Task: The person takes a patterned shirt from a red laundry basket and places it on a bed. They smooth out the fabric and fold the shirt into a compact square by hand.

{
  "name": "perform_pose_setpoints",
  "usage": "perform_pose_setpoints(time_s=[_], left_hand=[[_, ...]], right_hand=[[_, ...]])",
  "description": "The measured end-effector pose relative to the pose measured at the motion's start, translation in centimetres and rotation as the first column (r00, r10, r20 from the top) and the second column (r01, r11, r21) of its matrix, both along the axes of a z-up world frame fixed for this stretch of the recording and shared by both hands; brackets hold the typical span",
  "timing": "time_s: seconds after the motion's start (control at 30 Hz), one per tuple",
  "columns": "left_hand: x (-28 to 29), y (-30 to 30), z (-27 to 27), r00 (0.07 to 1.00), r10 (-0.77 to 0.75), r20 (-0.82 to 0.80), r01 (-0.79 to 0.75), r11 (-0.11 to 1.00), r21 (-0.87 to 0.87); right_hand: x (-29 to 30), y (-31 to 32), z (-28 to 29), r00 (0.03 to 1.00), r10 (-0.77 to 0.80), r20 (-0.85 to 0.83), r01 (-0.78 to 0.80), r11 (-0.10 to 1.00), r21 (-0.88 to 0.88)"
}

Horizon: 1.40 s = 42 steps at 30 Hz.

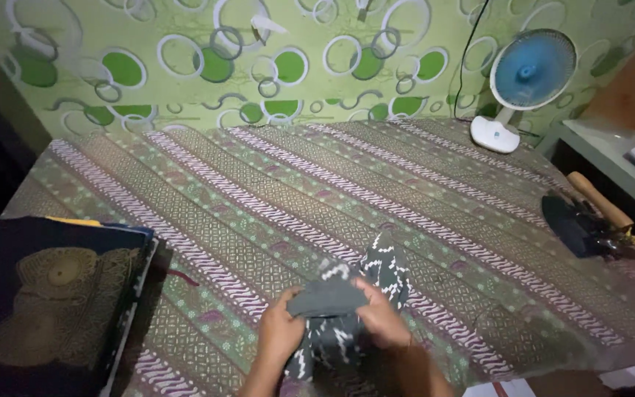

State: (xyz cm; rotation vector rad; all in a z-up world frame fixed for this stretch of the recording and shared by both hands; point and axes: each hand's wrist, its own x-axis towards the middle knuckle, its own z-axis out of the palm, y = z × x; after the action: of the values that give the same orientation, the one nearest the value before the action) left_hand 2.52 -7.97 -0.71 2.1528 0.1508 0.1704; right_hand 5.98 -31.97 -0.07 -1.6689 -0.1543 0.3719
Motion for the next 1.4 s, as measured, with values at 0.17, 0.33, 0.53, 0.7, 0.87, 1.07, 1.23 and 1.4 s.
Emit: perform_pose_setpoints(time_s=[0.17,0.33,0.53,0.7,0.87,1.07,1.23,1.4], left_hand=[[1.4,1.2,-1.7,0.941,-0.007,-0.338,-0.247,0.668,-0.702],[-0.2,1.0,2.5,0.948,-0.134,-0.290,-0.050,0.836,-0.547],[-0.9,0.3,5.2,0.950,-0.088,-0.299,0.085,0.996,-0.023],[-0.3,0.5,2.9,0.986,0.064,-0.154,-0.075,0.995,-0.070],[-0.1,1.0,4.9,0.943,-0.096,-0.319,-0.224,0.525,-0.821],[-1.1,0.4,5.0,0.886,-0.226,-0.406,-0.067,0.803,-0.593],[-1.3,-0.5,7.1,0.875,-0.219,-0.432,0.228,0.973,-0.032],[-0.1,1.5,4.4,0.786,-0.373,-0.493,-0.167,0.640,-0.750]], right_hand=[[-0.6,2.1,4.6,0.987,0.083,-0.136,-0.131,0.905,-0.405],[0.2,1.4,0.9,0.931,-0.037,0.362,0.209,0.869,-0.449],[-0.1,0.8,0.8,0.987,-0.153,0.051,0.153,0.988,-0.006],[-1.1,1.0,2.8,0.989,0.089,-0.114,-0.045,0.939,0.341],[-2.4,2.9,4.3,0.998,0.024,0.052,0.001,0.896,-0.444],[0.2,0.2,-2.5,0.930,-0.171,0.325,0.217,0.970,-0.110],[1.3,-0.9,-2.2,0.965,-0.186,-0.183,0.178,0.982,-0.055],[0.8,1.2,5.2,0.989,0.043,0.139,-0.073,0.974,0.215]])
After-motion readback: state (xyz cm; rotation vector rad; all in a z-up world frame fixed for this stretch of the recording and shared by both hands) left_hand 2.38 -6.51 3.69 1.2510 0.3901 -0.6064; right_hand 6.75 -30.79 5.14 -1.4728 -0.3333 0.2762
